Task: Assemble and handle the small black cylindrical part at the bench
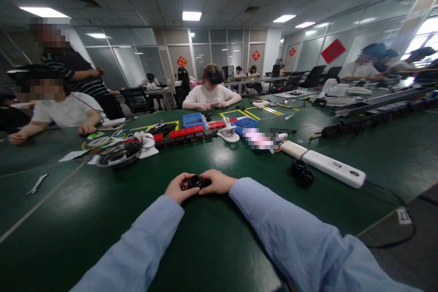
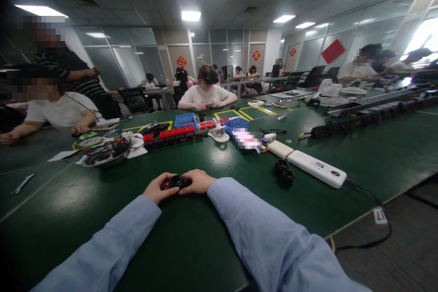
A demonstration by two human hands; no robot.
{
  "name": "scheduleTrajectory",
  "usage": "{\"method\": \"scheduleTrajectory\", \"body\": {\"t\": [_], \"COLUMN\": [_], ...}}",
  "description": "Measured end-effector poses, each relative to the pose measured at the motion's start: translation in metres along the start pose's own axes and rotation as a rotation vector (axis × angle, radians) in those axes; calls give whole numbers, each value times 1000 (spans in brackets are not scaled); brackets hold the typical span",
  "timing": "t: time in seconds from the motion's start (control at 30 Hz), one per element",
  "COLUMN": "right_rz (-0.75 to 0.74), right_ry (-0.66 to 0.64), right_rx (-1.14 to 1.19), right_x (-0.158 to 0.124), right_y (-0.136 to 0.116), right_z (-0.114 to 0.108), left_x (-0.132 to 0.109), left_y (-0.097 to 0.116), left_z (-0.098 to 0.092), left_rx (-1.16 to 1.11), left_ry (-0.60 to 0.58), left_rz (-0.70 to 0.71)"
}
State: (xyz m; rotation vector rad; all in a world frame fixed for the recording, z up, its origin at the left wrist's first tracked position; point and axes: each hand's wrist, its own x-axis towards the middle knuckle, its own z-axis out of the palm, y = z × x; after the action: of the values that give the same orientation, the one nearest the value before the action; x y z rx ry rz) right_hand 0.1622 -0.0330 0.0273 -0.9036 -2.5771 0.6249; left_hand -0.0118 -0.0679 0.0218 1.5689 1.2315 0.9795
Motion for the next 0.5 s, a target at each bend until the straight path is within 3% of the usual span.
{"method": "scheduleTrajectory", "body": {"t": [0.33,0.5], "right_rz": [41,163], "right_ry": [5,64], "right_rx": [79,8], "right_x": [2,5], "right_y": [5,-3], "right_z": [3,9], "left_x": [-1,0], "left_y": [1,4], "left_z": [5,7], "left_rx": [-3,94], "left_ry": [77,121], "left_rz": [21,-14]}}
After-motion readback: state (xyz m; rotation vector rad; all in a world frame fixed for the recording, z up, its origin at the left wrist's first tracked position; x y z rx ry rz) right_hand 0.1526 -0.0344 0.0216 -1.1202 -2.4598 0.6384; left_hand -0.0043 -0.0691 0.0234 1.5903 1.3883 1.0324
